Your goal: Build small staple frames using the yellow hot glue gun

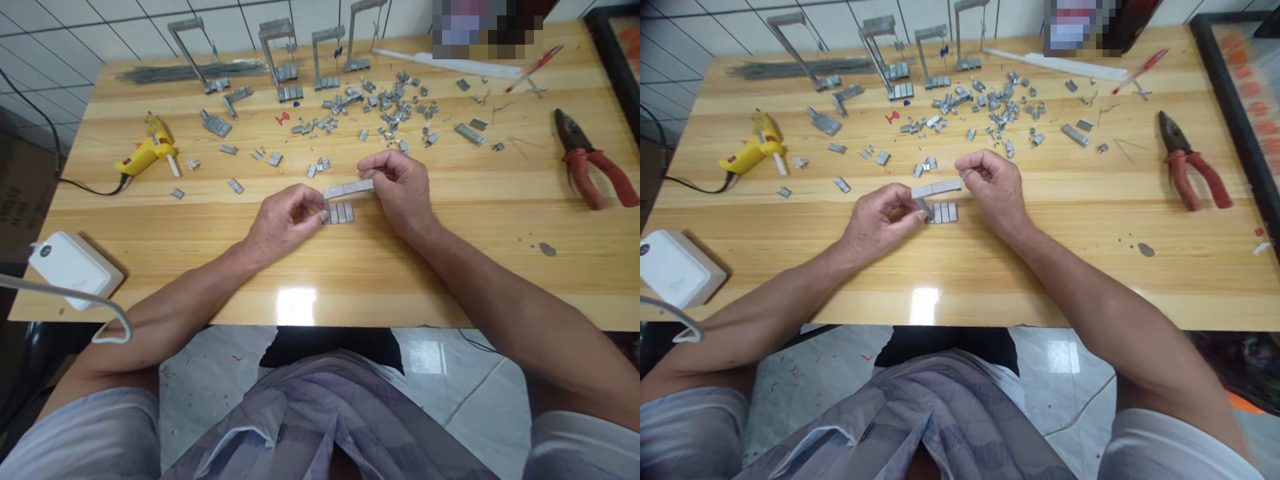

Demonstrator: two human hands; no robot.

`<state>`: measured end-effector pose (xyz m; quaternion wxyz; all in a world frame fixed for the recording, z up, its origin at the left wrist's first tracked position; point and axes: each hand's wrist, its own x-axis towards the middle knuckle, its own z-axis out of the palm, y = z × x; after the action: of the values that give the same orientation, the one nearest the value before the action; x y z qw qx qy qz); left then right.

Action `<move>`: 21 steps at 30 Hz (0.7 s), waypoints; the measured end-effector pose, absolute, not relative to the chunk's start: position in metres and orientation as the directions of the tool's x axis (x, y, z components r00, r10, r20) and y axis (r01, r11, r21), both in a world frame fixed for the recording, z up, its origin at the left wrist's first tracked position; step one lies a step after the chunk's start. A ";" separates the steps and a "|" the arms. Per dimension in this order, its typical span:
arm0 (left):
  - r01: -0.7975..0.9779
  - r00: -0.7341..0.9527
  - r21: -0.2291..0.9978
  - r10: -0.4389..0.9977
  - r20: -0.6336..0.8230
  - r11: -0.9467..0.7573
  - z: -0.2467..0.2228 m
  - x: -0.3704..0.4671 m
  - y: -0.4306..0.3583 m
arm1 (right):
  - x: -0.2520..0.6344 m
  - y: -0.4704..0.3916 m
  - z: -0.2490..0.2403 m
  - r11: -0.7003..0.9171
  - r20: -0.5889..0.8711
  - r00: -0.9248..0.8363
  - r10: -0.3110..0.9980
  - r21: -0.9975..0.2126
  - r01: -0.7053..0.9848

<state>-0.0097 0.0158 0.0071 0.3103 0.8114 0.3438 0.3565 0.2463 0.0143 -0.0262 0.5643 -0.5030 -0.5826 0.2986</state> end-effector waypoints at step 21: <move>0.400 0.495 0.725 0.798 0.345 -0.561 0.008 -0.011 0.017 | 0.245 0.015 -0.026 0.354 0.402 0.134 0.906 -0.892 0.280</move>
<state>-0.0112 0.0170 0.0081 0.2901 0.8143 0.3676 0.3429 0.2453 0.0149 -0.0258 0.5661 -0.4964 -0.5972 0.2766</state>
